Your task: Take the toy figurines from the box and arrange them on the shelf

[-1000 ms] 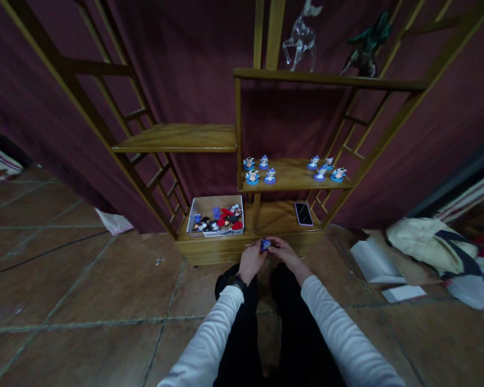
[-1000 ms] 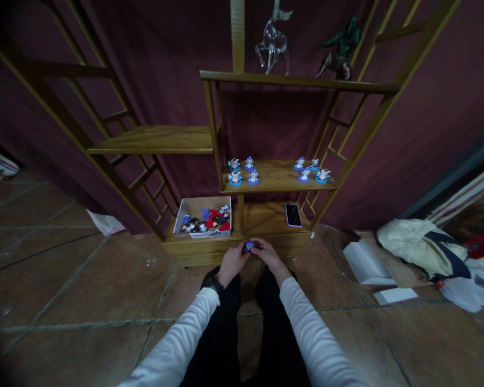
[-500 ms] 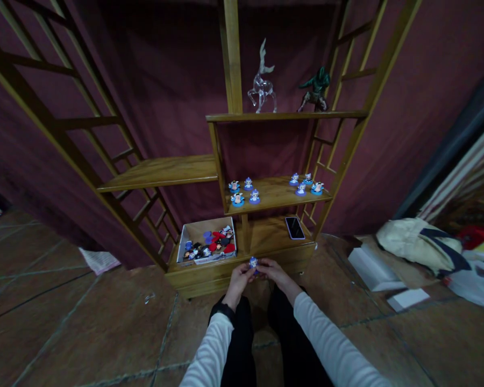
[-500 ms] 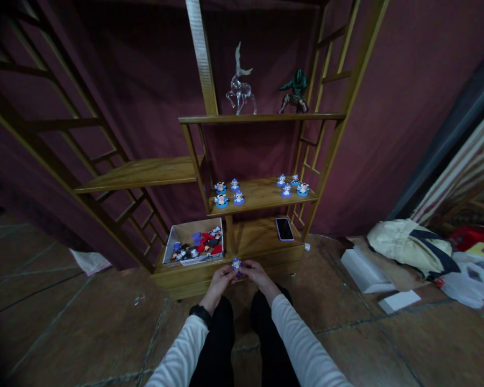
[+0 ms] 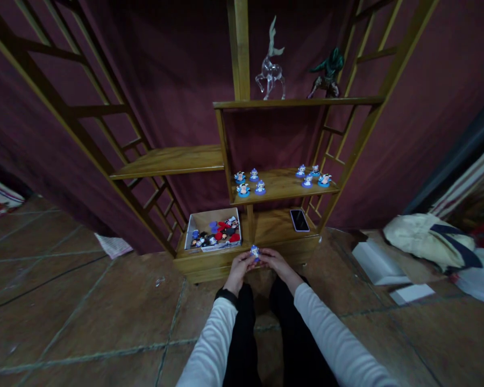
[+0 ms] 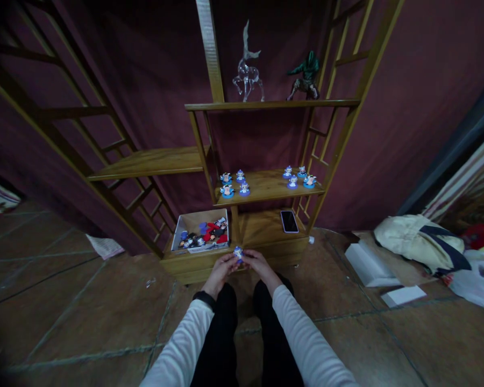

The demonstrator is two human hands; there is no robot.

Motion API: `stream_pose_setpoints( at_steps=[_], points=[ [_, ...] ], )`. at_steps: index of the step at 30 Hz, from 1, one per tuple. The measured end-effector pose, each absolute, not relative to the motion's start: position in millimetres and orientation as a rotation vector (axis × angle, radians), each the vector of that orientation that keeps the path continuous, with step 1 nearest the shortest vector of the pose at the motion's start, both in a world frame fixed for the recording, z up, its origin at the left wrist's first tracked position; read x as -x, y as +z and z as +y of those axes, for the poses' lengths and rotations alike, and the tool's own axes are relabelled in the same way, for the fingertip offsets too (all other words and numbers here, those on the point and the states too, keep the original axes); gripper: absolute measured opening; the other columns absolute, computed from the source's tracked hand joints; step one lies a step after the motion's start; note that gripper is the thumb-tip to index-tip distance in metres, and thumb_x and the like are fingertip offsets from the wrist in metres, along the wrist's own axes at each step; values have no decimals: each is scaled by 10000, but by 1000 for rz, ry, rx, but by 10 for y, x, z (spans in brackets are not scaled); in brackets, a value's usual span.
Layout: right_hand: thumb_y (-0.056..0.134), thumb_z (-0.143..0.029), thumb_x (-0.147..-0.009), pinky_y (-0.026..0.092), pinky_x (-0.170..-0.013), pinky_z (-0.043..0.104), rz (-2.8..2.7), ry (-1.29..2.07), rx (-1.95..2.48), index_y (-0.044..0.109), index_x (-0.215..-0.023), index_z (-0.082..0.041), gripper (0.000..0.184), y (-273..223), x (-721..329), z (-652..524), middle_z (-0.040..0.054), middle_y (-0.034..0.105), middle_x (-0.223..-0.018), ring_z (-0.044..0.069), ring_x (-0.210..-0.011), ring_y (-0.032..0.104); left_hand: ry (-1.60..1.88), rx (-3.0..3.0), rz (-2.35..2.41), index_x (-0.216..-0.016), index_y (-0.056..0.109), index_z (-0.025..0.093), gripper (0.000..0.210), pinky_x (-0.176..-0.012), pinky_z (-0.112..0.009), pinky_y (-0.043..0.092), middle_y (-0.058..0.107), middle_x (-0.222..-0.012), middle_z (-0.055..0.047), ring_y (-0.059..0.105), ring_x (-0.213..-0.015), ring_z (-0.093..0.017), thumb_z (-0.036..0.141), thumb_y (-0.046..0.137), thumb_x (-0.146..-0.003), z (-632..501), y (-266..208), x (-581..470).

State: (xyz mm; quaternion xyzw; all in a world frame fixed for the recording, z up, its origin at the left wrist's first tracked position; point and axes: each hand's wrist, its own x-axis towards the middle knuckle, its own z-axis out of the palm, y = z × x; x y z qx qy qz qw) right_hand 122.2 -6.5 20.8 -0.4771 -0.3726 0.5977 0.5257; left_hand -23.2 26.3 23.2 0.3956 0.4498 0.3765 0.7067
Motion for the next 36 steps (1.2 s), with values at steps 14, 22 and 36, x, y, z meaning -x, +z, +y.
stream_pose_setpoints(
  at_steps=[14,22,36],
  points=[
    [742,-357,-576,460,-724,300,-1024,1299,1124,656,-927,-225,385,169,-1190,-74,8,665,-894,179,-800,593,873,-830,956,-938,659,136,330,-663,-235,485,686,-837,-82,624,-667,-106,274,732,-647,228,234,272],
    [749,-350,-563,439,-815,338,-1085,1240,1118,659,-884,-210,361,91,-1215,-40,13,670,-875,186,-806,599,853,-989,983,-959,643,142,395,-647,-235,458,670,-825,-68,614,-696,-120,334,728,-624,199,276,233],
    [742,-362,-575,415,-878,370,-1052,1194,1093,673,-908,-224,367,114,-1286,-77,27,686,-935,221,-897,597,864,-1100,803,-1062,613,141,544,-721,-267,452,685,-826,-49,608,-745,-144,240,772,-552,170,317,189]
  ],
)
